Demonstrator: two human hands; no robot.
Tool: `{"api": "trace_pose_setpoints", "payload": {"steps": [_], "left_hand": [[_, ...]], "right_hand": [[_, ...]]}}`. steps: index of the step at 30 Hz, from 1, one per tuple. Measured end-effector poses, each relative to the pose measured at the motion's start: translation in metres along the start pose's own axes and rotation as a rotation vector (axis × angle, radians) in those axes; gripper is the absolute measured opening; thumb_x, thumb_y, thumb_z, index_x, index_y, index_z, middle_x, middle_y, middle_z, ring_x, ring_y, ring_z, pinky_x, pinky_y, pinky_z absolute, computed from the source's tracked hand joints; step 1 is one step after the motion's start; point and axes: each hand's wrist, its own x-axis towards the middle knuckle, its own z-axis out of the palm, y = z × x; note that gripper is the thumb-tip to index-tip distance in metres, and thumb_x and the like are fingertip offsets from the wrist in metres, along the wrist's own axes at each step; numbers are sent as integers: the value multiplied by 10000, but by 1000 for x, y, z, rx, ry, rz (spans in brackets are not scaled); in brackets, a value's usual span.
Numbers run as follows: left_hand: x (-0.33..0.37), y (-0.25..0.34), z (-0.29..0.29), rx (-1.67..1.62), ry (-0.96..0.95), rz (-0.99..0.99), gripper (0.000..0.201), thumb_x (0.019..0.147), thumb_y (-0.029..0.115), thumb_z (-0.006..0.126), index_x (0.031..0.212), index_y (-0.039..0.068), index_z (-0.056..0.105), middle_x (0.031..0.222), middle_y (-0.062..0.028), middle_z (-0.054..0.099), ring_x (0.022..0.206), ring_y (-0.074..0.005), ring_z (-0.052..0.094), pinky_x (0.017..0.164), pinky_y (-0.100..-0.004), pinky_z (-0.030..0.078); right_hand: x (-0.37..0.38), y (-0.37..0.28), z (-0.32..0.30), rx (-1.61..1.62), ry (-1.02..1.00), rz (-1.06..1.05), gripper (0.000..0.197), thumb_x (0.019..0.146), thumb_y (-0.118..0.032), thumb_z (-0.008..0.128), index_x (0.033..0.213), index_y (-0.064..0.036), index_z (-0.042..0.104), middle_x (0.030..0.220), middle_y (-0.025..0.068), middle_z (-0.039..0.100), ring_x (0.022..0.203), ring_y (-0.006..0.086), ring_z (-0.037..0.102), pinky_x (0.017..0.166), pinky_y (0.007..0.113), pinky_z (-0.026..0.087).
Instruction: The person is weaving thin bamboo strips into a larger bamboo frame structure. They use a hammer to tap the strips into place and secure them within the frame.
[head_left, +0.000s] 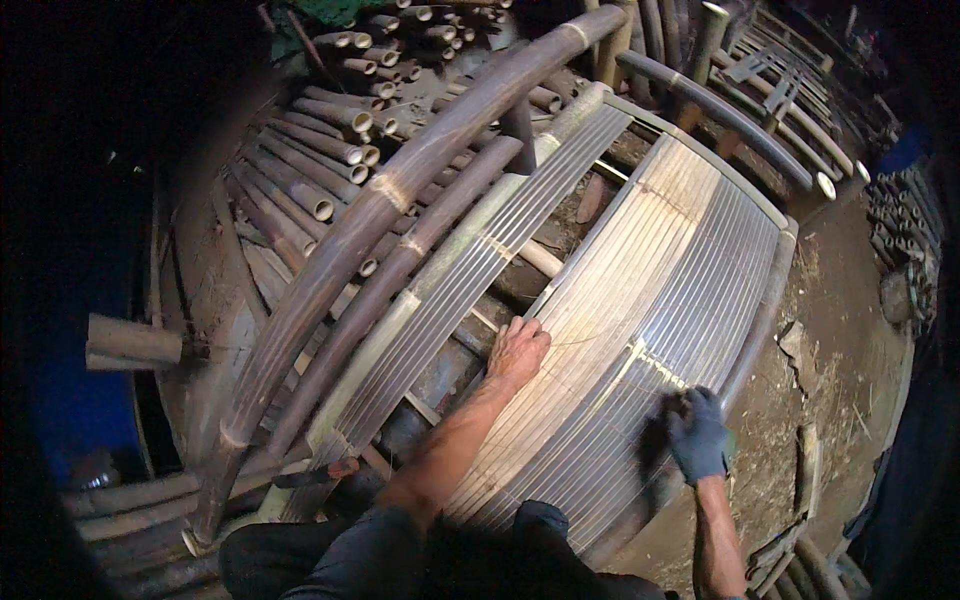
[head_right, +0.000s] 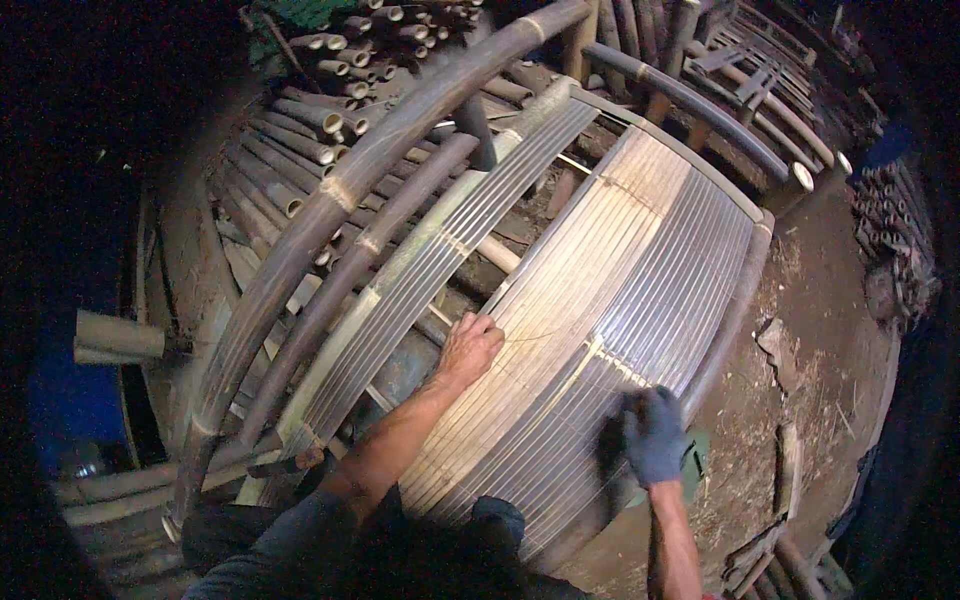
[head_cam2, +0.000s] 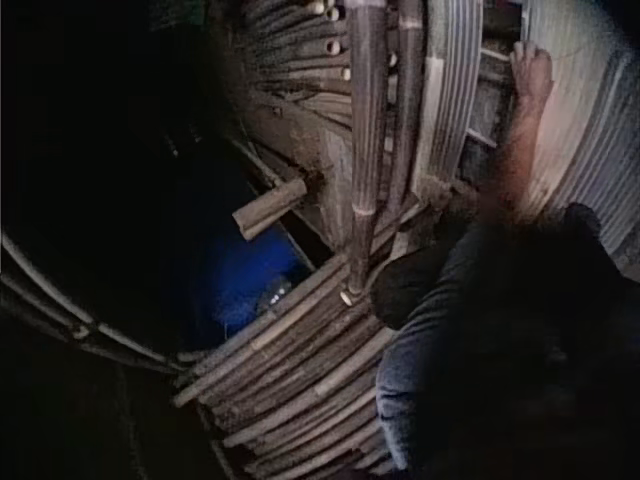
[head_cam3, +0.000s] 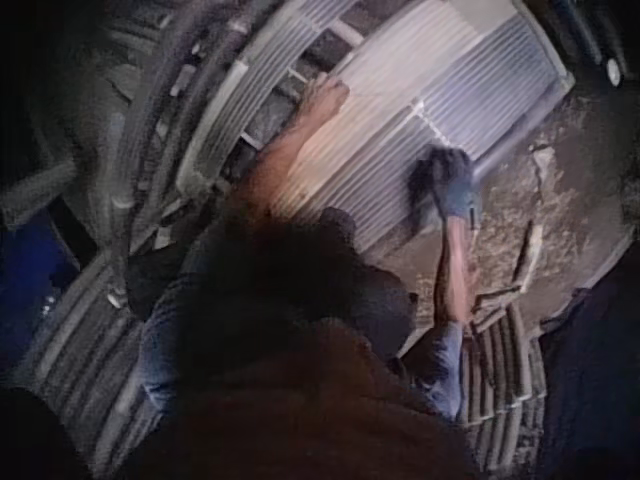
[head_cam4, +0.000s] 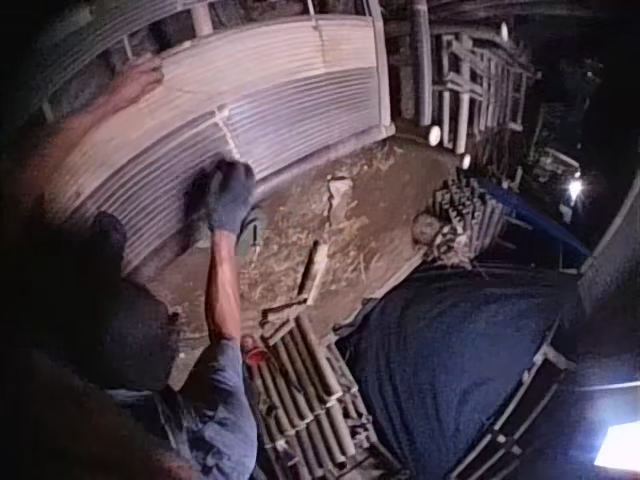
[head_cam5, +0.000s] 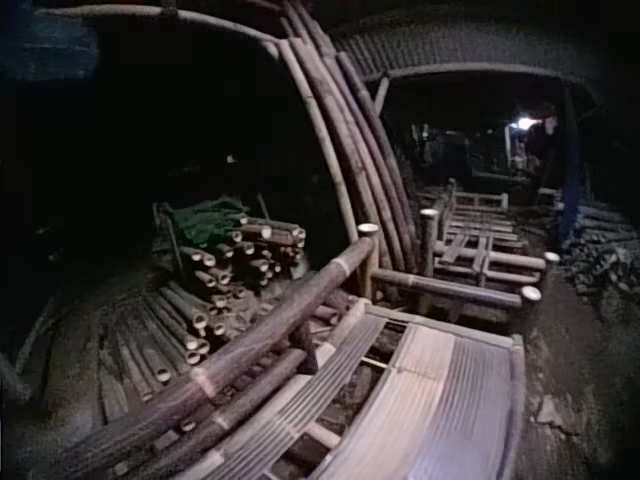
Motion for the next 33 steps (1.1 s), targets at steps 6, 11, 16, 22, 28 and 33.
{"api": "trace_pose_setpoints", "payload": {"steps": [6,11,16,22,28,33], "left_hand": [[1,-13,-8,-94,-34,90,78,836,140,564,870,71,576,920,-83,547,927,-280,500,795,-409,401],[-16,-16,-44,-664,-89,-102,152,823,130,600,925,40,533,851,-116,575,814,-261,573,721,-384,444],[-35,-27,-28,-819,510,-504,164,800,94,645,935,32,575,570,-55,531,499,-143,509,514,-268,438],[-50,-71,24,-802,239,-976,186,782,8,564,918,22,691,833,-118,694,775,-208,654,724,-301,510],[-29,-95,45,-1127,22,-872,464,765,-18,536,1227,-43,522,1267,-130,547,1119,-183,529,957,-293,403],[-30,-94,39,-1276,-39,-868,276,833,84,608,1089,-18,611,1025,-74,642,919,-145,581,825,-283,457]], "right_hand": [[84,-104,49,50,-43,-480,533,694,-114,638,1197,-3,504,1191,226,513,1126,399,490,983,414,414],[128,-143,57,173,-828,-333,469,793,-244,696,1200,-57,558,1074,166,629,992,324,600,918,394,460],[206,-123,3,619,-630,-53,244,872,-253,637,994,-46,681,938,46,689,750,175,637,742,324,522],[254,-195,90,-304,-35,-686,159,789,-174,558,782,-88,692,805,140,672,777,313,656,695,400,504],[207,-226,217,-532,-840,-728,218,825,-180,543,927,-134,730,983,132,688,908,289,669,747,396,523],[232,-211,225,-517,-1027,-993,232,815,-152,537,950,-75,709,1015,137,678,912,336,652,789,406,521]]}}
